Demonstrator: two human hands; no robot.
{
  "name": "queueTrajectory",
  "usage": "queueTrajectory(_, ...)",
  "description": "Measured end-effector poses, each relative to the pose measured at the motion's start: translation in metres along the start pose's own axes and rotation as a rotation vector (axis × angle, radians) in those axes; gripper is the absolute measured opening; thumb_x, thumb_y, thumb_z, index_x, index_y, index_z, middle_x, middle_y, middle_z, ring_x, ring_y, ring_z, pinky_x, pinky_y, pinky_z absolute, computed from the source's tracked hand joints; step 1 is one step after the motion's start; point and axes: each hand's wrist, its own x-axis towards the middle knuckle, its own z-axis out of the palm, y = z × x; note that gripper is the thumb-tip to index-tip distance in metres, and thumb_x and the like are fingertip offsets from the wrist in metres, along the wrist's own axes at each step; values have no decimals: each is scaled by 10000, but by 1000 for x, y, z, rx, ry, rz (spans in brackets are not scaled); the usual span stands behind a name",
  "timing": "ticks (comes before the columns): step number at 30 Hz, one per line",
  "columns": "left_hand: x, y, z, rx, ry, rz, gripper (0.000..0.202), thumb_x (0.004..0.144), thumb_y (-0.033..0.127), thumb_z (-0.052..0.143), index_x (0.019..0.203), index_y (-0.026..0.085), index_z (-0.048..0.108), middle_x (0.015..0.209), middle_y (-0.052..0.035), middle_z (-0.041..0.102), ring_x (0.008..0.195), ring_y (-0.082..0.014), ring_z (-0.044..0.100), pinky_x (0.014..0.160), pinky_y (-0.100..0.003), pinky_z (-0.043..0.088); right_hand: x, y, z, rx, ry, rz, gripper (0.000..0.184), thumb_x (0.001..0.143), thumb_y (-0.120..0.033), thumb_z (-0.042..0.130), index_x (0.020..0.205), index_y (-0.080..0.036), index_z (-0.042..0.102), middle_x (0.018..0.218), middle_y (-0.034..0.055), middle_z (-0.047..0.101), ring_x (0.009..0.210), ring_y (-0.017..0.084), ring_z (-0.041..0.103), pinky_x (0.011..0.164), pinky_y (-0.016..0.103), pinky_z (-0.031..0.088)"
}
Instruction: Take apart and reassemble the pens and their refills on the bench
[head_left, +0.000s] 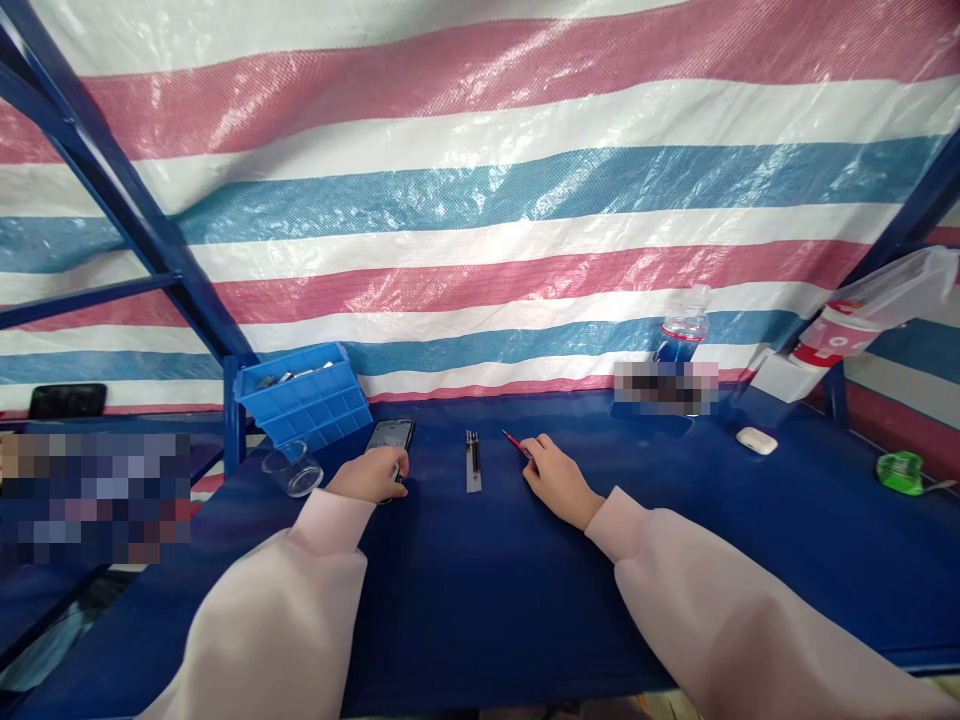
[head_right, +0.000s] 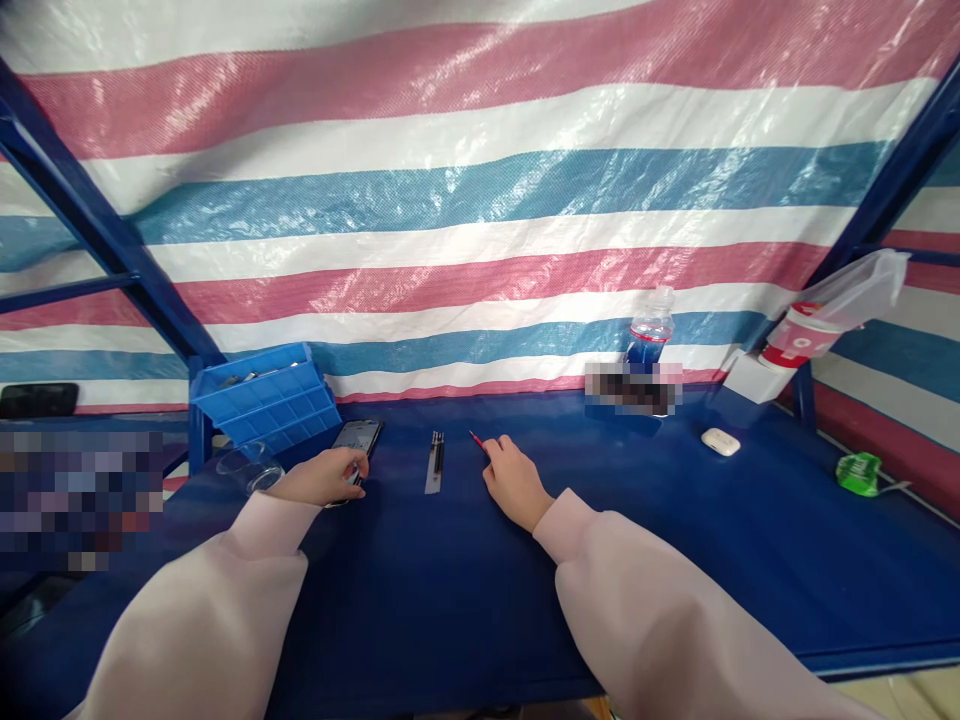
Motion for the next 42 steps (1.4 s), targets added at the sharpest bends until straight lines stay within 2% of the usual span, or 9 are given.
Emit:
queueTrajectory(10, 1, 0, 0, -15, -48, -9, 184, 662, 235, 577, 846, 234, 585, 891, -14, 591, 837, -184, 564, 529, -215, 351, -1, -3, -3, -1, -19, 23, 265, 807, -78, 395, 1030, -175, 502, 903, 41, 467, 724, 126, 480, 596, 209, 351)
queueTrajectory(14, 1, 1, 0, 7, -16, -31, 225, 660, 251, 585, 884, 229, 568, 914, -18, 596, 840, -186, 566, 540, -222, 360, -1, -4, -4, 21, -35, 27, 270, 818, -87, 391, 1049, -174, 501, 908, 46, 467, 726, 126, 485, 591, 204, 361)
queueTrajectory(19, 1, 0, 2, 13, -13, -51, 122, 660, 256, 573, 774, 225, 600, 920, -16, 612, 845, -189, 576, 572, -233, 383, -1, -3, -3, 25, -28, 23, 275, 815, -88, 396, 1054, -170, 505, 912, 50, 467, 721, 126, 485, 598, 207, 371)
queueTrajectory(26, -1, 7, 4, 12, -7, -46, 122, 668, 226, 543, 764, 227, 617, 902, -23, 629, 827, -192, 590, 606, -244, 404, 0, -1, -1, 11, -35, 34, 293, 803, -86, 402, 1062, -175, 506, 922, 49, 471, 757, 134, 493, 623, 214, 374)
queueTrajectory(35, -3, 17, 12, 118, 119, -8, 93, 682, 250, 503, 742, 194, 547, 891, -59, 612, 817, -227, 592, 624, -294, 411, 0, 1, 2, 6, -32, 36, 295, 802, -91, 403, 1066, -177, 503, 923, 45, 467, 746, 132, 494, 622, 214, 370)
queueTrajectory(42, 1, 19, 19, 166, 192, -4, 110, 723, 273, 467, 752, 185, 525, 898, -72, 611, 824, -220, 590, 617, -282, 406, 0, 0, 0, 13, -43, 39, 289, 815, -88, 399, 1070, -179, 499, 919, 42, 460, 738, 121, 493, 623, 206, 374)
